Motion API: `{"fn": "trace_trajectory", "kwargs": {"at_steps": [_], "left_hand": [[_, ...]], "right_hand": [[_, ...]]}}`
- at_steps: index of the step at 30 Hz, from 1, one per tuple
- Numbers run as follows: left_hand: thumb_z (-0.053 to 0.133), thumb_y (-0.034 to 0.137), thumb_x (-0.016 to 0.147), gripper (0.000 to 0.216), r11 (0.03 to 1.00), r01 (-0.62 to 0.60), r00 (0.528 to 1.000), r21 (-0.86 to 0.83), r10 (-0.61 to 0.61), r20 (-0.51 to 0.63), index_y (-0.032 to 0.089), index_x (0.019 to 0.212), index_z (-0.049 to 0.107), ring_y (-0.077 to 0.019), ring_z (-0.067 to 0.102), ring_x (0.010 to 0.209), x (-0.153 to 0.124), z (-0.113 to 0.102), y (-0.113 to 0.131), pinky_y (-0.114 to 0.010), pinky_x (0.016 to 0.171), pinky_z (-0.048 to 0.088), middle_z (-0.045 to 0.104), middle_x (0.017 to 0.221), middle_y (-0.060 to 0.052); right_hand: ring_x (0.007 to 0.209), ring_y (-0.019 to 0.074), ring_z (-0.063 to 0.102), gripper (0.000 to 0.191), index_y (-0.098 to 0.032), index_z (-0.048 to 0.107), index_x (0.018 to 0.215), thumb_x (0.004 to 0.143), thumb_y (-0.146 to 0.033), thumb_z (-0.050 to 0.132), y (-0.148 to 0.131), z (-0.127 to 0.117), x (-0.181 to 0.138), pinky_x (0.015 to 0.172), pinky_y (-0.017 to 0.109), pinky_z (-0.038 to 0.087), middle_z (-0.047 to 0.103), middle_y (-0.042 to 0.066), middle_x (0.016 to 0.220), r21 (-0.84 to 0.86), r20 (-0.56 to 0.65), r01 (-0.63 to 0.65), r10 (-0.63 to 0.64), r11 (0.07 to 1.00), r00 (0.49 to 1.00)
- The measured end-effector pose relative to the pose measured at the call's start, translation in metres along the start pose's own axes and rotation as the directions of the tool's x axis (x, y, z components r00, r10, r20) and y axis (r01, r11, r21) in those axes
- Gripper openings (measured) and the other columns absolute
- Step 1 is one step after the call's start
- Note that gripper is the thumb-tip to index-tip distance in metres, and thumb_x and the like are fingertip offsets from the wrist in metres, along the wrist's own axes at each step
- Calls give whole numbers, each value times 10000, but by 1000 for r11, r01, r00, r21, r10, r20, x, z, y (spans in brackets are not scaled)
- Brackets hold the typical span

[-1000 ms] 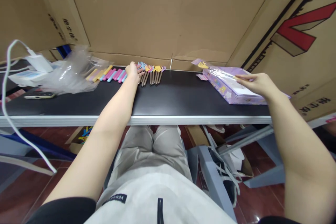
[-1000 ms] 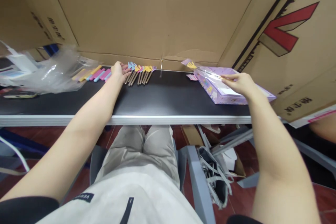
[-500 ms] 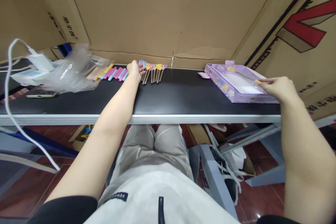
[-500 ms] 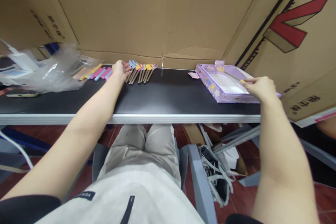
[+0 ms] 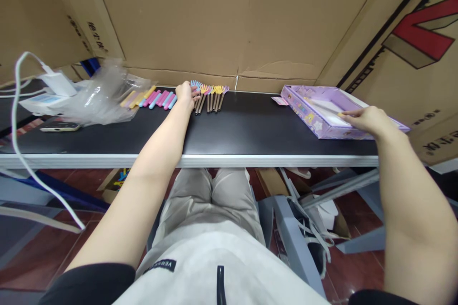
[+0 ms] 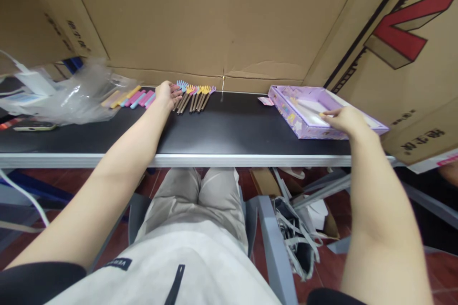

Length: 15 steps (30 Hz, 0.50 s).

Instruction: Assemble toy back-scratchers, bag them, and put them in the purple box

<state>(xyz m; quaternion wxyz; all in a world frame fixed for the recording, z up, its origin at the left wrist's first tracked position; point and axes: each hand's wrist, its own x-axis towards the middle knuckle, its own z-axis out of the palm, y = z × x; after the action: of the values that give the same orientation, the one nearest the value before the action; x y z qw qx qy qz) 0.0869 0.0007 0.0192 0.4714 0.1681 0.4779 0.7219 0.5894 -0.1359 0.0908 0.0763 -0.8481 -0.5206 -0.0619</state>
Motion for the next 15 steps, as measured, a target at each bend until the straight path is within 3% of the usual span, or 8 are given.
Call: {"fn": "trace_trajectory", "kwargs": {"at_steps": [3,10,15], "left_hand": [[605,208,1013,201,1000,-5,1000,20,5,1,235,816,576,-222,801,919,-2,0,1,-291,791,625,770,894,-65],[606,231,1036,184,999,20,1000,30,-20,9,235,853,588,-215,808,947,-3,1,1,-260,766,615,800,997,-79],[658,210,994,160,1000,24,1000,2,-24,11,236,852,591,-233,806,924,-2,3,-1,-277,771,619,777,944,-77]], "right_hand": [[667,241,560,325,-119,888,1281,1016,-264,768,3,4,8,797,409,494,739,128,758,71,-25,-3,5,997,1000],[668,206,563,79,-197,866,882,940,-232,825,9,8,23,796,412,479,673,55,642,255,-6,-36,39,966,999],[682,198,572,133,-146,892,1036,976,-231,809,-3,4,17,835,382,503,659,44,648,240,-7,-61,65,969,998]]}}
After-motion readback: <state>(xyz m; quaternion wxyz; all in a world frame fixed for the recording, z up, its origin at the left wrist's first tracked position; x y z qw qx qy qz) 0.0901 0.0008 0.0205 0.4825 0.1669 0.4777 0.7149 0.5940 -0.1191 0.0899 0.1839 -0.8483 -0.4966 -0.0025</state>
